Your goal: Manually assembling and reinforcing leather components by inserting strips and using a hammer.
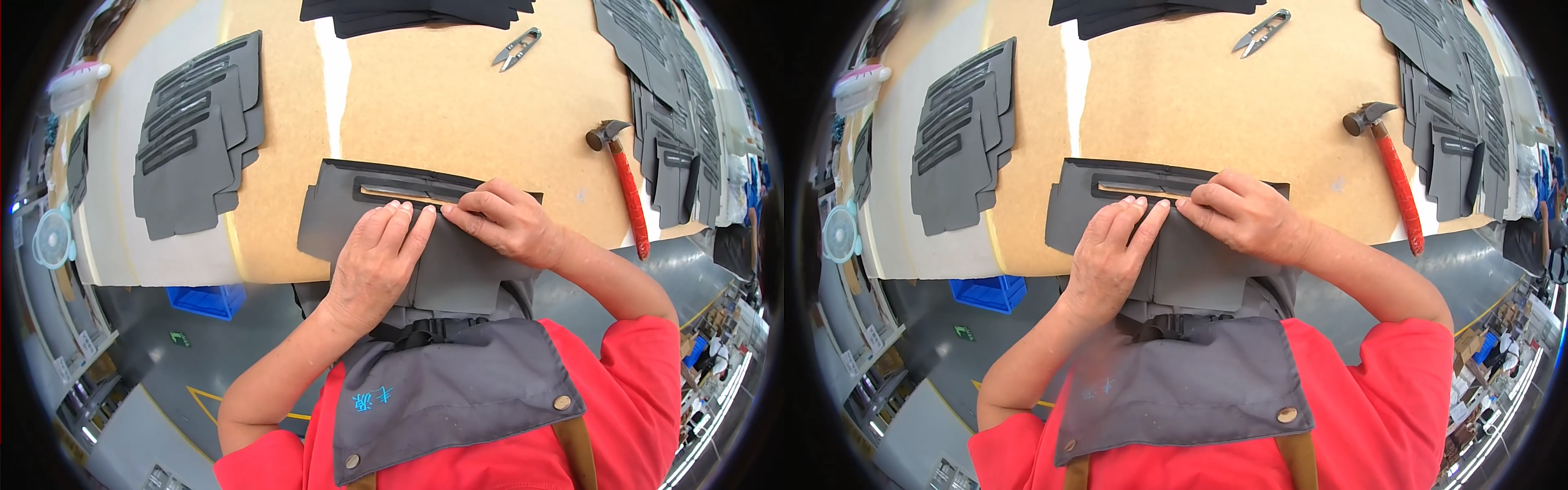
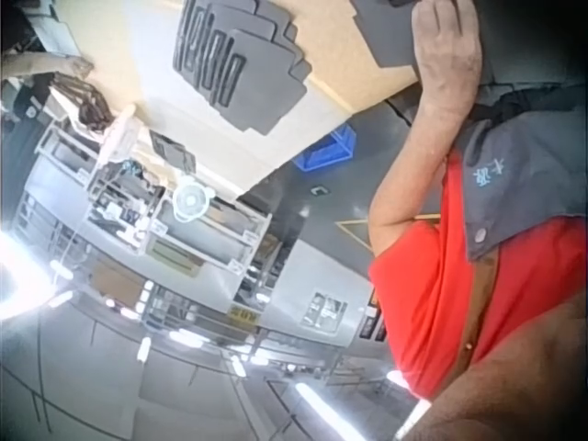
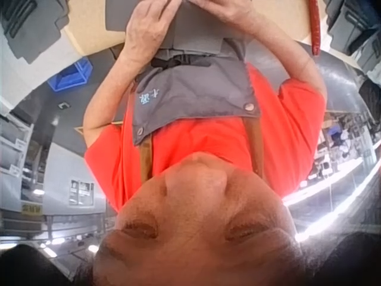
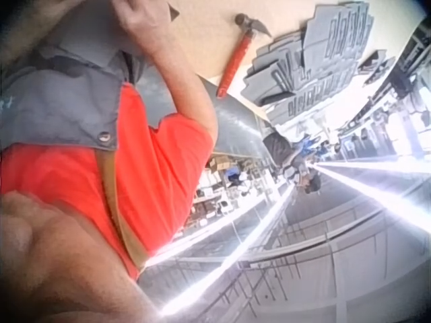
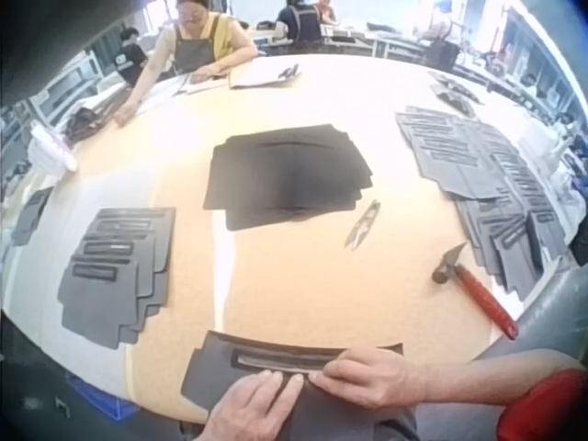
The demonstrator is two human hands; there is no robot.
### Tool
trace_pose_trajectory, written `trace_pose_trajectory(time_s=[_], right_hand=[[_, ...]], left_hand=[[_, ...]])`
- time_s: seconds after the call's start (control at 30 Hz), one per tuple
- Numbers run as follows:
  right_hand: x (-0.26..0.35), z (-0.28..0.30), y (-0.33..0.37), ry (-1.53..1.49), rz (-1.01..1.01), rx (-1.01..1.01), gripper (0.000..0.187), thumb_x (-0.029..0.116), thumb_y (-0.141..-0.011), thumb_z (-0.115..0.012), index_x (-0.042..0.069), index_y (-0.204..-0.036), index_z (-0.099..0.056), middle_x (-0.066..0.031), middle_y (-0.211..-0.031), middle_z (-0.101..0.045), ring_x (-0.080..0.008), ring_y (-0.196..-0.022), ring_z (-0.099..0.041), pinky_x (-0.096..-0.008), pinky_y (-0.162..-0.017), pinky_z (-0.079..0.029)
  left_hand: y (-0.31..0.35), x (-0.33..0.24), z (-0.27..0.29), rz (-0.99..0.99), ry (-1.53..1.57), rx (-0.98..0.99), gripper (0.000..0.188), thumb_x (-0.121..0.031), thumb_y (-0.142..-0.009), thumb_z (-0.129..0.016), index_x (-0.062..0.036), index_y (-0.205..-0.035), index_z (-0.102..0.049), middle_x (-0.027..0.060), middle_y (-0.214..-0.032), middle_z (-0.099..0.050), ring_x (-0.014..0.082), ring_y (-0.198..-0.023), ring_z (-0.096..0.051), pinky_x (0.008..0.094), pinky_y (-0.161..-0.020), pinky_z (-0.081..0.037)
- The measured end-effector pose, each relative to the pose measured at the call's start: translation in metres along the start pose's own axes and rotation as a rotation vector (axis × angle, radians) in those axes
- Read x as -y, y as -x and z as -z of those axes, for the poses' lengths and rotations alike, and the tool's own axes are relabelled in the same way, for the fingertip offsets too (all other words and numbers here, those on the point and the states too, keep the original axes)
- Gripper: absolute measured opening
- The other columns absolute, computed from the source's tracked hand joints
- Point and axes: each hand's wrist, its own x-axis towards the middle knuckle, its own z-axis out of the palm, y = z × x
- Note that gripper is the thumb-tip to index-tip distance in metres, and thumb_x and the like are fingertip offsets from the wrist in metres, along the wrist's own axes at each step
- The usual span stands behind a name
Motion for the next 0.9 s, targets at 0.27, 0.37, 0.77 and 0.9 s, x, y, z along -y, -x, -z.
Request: trace_pose_trajectory(time_s=[0.27,0.37,0.77,0.9], right_hand=[[-0.001,0.007,0.009,-0.044,-0.035,0.024,0.047,0.002,-0.076,-0.068,0.002,-0.123,-0.070,-0.0080,-0.100,-0.062,-0.0231,-0.084,-0.061,-0.0336,-0.069,-0.055],[-0.002,0.010,0.007,0.000,0.044,0.023,0.041,0.003,-0.076,-0.069,0.001,-0.117,-0.070,-0.0067,-0.100,-0.063,-0.0214,-0.084,-0.062,-0.0331,-0.073,-0.055],[0.006,0.006,0.014,-0.146,-0.154,-0.091,0.028,0.001,-0.081,-0.080,0.004,-0.108,-0.073,-0.0068,-0.090,-0.065,-0.0233,-0.078,-0.062,-0.0339,-0.064,-0.053],[0.005,0.010,0.019,-0.063,-0.082,-0.027,0.028,0.002,-0.081,-0.077,0.004,-0.109,-0.073,-0.0070,-0.091,-0.064,-0.0231,-0.079,-0.061,-0.0341,-0.066,-0.053]], left_hand=[[-0.004,-0.012,0.005,0.031,-0.095,0.041,0.052,-0.004,-0.085,-0.064,-0.0063,-0.137,-0.062,0.0124,-0.126,-0.057,0.0281,-0.124,-0.056,0.0380,-0.107,-0.048],[-0.005,-0.024,-0.002,0.059,-0.116,0.044,0.053,-0.005,-0.086,-0.064,-0.0065,-0.138,-0.062,0.0129,-0.127,-0.056,0.0288,-0.125,-0.056,0.0389,-0.108,-0.047],[-0.005,-0.035,-0.006,0.122,-0.072,0.029,0.053,-0.003,-0.086,-0.064,-0.0045,-0.139,-0.060,0.0130,-0.129,-0.055,0.0291,-0.126,-0.056,0.0395,-0.107,-0.048],[-0.007,-0.039,-0.004,0.135,-0.085,0.027,0.053,-0.003,-0.086,-0.063,-0.0021,-0.140,-0.060,0.0119,-0.128,-0.056,0.0272,-0.126,-0.056,0.0389,-0.107,-0.048]])
